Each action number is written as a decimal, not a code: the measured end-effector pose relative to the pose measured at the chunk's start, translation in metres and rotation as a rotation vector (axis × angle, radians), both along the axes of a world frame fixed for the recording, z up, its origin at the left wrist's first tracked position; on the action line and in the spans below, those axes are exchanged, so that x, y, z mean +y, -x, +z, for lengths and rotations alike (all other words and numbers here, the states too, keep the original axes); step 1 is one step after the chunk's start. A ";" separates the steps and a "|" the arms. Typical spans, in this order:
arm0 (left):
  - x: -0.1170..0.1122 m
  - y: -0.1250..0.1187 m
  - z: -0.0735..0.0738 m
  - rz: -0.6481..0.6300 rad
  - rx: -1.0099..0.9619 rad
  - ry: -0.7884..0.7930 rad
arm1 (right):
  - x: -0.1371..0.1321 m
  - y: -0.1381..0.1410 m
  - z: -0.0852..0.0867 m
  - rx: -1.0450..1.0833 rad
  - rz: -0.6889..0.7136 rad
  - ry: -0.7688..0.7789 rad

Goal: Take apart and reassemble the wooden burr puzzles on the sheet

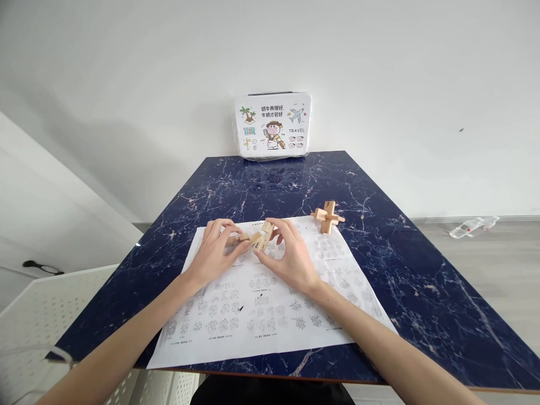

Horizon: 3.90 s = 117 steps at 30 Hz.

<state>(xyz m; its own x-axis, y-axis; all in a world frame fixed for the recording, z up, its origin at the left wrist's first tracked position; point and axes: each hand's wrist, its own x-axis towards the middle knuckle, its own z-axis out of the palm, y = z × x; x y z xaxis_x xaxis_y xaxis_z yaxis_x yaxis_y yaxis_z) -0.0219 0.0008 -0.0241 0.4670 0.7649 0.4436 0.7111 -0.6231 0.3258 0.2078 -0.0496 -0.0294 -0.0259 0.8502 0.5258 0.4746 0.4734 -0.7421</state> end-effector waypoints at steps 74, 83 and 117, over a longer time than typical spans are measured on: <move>-0.025 -0.019 0.010 -0.413 -0.511 0.724 | -0.012 0.008 0.006 0.069 0.089 0.167; -0.025 -0.016 0.008 -0.463 -0.344 0.711 | -0.013 0.008 0.007 0.050 0.082 0.184; -0.021 -0.017 0.025 -0.550 -0.827 1.144 | -0.009 0.003 0.003 0.010 0.118 0.034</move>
